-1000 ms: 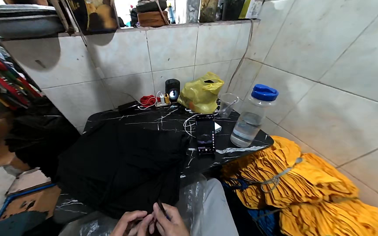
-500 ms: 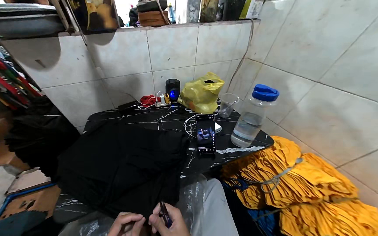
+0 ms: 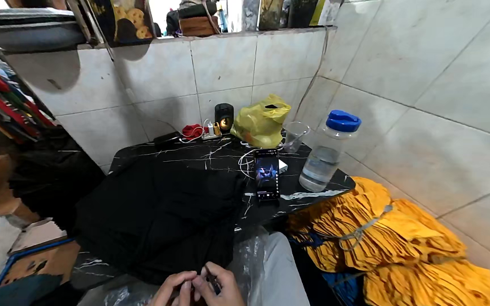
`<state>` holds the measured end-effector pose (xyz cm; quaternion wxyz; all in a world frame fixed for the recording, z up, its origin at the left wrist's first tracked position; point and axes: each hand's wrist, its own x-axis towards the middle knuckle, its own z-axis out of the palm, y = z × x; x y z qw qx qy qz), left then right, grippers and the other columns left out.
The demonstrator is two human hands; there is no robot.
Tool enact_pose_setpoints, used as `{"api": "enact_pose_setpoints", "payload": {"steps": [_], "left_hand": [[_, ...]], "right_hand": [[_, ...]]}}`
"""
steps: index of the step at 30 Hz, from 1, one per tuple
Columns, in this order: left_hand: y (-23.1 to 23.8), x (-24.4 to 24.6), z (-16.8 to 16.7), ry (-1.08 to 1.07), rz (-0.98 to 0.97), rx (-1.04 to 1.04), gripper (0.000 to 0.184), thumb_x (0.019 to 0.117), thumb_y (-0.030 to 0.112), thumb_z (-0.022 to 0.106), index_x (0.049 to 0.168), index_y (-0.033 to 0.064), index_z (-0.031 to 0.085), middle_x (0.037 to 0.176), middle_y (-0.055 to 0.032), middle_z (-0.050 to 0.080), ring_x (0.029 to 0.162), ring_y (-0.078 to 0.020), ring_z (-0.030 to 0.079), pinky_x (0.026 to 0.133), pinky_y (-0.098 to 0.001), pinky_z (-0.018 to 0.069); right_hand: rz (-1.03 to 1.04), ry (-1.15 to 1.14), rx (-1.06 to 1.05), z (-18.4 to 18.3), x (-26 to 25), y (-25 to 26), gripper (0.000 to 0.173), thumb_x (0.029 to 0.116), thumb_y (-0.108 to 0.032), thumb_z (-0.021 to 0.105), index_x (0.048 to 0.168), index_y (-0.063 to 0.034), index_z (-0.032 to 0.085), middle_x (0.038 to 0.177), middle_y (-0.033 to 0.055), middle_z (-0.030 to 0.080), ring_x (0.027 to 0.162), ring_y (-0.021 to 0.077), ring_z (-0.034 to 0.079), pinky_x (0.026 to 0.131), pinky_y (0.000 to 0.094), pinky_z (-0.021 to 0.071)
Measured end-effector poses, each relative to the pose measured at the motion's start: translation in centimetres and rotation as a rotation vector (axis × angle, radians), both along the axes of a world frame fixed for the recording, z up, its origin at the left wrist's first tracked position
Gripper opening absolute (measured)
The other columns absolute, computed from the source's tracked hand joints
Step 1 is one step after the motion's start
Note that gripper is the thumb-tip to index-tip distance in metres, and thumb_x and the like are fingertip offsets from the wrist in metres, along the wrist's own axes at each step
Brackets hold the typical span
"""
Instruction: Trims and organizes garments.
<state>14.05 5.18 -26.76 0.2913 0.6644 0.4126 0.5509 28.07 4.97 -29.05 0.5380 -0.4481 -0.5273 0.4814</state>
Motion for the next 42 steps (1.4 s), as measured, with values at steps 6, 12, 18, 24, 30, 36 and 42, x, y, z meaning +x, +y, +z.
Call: {"api": "enact_pose_setpoints", "payload": {"steps": [6, 12, 18, 24, 30, 36, 42], "left_hand": [[0.0, -0.2, -0.3, -0.01, 0.037, 0.024, 0.011, 0.0957, -0.002, 0.063, 0.102, -0.0024, 0.072, 0.099, -0.0037, 0.074, 0.088, -0.0058, 0.071, 0.08, -0.0241, 0.0613], [0.3, -0.3, -0.5, 0.007, 0.073, 0.057, 0.012, 0.094, -0.003, 0.063, 0.1, -0.001, 0.073, 0.1, -0.0046, 0.074, 0.089, -0.0062, 0.07, 0.076, -0.0221, 0.0608], [0.2, -0.2, -0.3, 0.043, 0.035, 0.04, 0.012, 0.0948, 0.001, 0.066, 0.104, -0.0029, 0.073, 0.102, -0.0074, 0.073, 0.092, -0.0084, 0.07, 0.079, -0.0236, 0.0616], [0.2, -0.9, -0.6, 0.265, 0.0, 0.08, 0.025, 0.0923, 0.006, 0.068, 0.116, 0.0029, 0.075, 0.118, -0.0177, 0.066, 0.105, -0.0144, 0.067, 0.089, -0.0253, 0.0595], [0.4, -1.4, -1.2, 0.345, 0.109, 0.23, 0.011, 0.0892, 0.015, 0.078, 0.099, 0.0128, 0.082, 0.114, -0.0167, 0.069, 0.113, -0.0091, 0.064, 0.098, -0.0179, 0.0517], [1.1, -1.7, -2.1, 0.205, 0.153, 0.254, 0.009, 0.0886, 0.005, 0.076, 0.094, 0.0081, 0.082, 0.104, -0.011, 0.071, 0.1, -0.0059, 0.067, 0.09, -0.0167, 0.0557], [1.6, -2.1, -1.8, -0.006, 0.092, 0.072, 0.004, 0.0927, 0.001, 0.067, 0.094, 0.0024, 0.071, 0.092, -0.0014, 0.065, 0.083, -0.0041, 0.064, 0.071, -0.018, 0.0581]], "right_hand": [[0.0, 0.073, 0.042, -0.1, -0.2, -0.2, 0.017, 0.1024, -0.012, 0.061, 0.097, 0.0035, 0.065, 0.08, 0.0044, 0.065, 0.065, 0.003, 0.057, 0.062, 0.0193, 0.0488], [0.004, -0.08, 0.087, -0.7, -0.1, 0.2, 0.028, 0.1059, -0.023, 0.057, 0.102, 0.0029, 0.067, 0.082, 0.0093, 0.069, 0.072, 0.0128, 0.064, 0.069, 0.0299, 0.0547], [0.008, 0.092, 0.009, -0.2, 0.0, 0.1, 0.013, 0.0998, -0.01, 0.064, 0.099, 0.003, 0.066, 0.077, 0.0028, 0.066, 0.065, 0.0034, 0.059, 0.062, 0.02, 0.0501], [0.0, 0.116, 0.053, -0.1, 0.0, 0.0, 0.012, 0.1006, -0.006, 0.058, 0.099, 0.0028, 0.065, 0.077, 0.0028, 0.064, 0.066, 0.0043, 0.058, 0.063, 0.0214, 0.0504], [-0.043, -0.187, 0.211, -0.2, 0.4, -0.1, 0.016, 0.0942, -0.009, 0.063, 0.085, 0.0037, 0.065, 0.069, 0.009, 0.058, 0.06, 0.0113, 0.052, 0.056, 0.026, 0.044], [-0.05, -0.263, 0.25, 0.2, 1.6, 0.1, 0.023, 0.0977, -0.023, 0.071, 0.101, -0.0012, 0.072, 0.089, 0.009, 0.072, 0.076, 0.0121, 0.067, 0.07, 0.029, 0.0566], [-0.011, -0.404, 0.306, 0.0, 2.9, 0.7, 0.038, 0.0966, -0.037, 0.072, 0.119, -0.0059, 0.073, 0.101, 0.009, 0.073, 0.079, 0.014, 0.067, 0.07, 0.0323, 0.0569]]}}
